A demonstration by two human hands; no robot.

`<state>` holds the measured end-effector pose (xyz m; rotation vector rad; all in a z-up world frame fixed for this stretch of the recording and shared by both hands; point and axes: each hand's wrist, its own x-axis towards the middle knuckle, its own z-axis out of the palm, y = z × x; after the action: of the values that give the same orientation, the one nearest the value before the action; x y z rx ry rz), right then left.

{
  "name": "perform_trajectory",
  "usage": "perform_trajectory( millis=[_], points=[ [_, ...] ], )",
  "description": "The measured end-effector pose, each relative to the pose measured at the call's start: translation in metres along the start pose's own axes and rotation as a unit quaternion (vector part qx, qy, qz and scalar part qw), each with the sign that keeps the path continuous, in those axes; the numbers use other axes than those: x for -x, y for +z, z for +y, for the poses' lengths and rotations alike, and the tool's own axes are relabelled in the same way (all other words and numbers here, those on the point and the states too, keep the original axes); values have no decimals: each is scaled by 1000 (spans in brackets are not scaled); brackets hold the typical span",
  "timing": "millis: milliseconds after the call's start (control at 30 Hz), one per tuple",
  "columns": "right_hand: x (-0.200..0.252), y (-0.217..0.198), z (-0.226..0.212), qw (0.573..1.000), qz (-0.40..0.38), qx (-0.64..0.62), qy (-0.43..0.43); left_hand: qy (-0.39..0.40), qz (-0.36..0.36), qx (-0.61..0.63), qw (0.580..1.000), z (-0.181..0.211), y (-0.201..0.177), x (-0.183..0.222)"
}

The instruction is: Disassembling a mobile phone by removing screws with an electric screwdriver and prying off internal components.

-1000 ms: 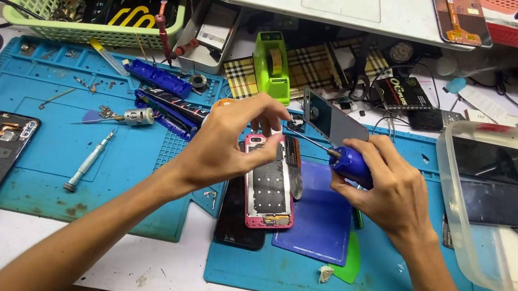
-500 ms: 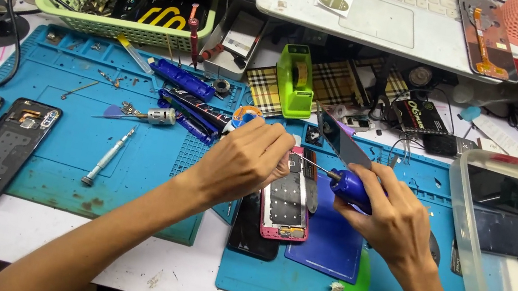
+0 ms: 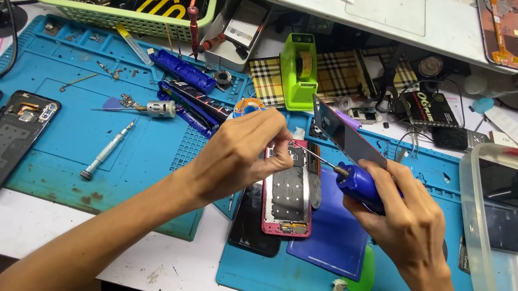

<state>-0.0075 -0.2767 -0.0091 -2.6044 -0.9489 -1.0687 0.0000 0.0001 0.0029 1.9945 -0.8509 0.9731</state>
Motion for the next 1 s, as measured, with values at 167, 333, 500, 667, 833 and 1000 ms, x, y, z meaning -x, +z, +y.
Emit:
perform_trajectory(
  millis=[167, 333, 500, 667, 833, 1000],
  points=[
    [-5, -3, -4, 1000, 9, -4, 9, -23, 25, 6, 999, 2, 3, -2],
    [-7, -6, -7, 1000, 26, 3, 13, -29, 51, 0, 998, 4, 6, -5],
    [-5, -6, 0, 999, 42, -5, 11, 6, 65, -40, 997, 1, 14, -3],
    [-3, -5, 3, 999, 41, 7, 7, 7, 71, -57, 996, 1, 15, -2],
    [5, -15, 34, 1000, -15, 13, 2, -21, 111, -92, 989, -26, -54, -21],
    [-7, -6, 23, 999, 33, -20, 23, -67, -47, -71, 994, -25, -39, -14]
  ],
)
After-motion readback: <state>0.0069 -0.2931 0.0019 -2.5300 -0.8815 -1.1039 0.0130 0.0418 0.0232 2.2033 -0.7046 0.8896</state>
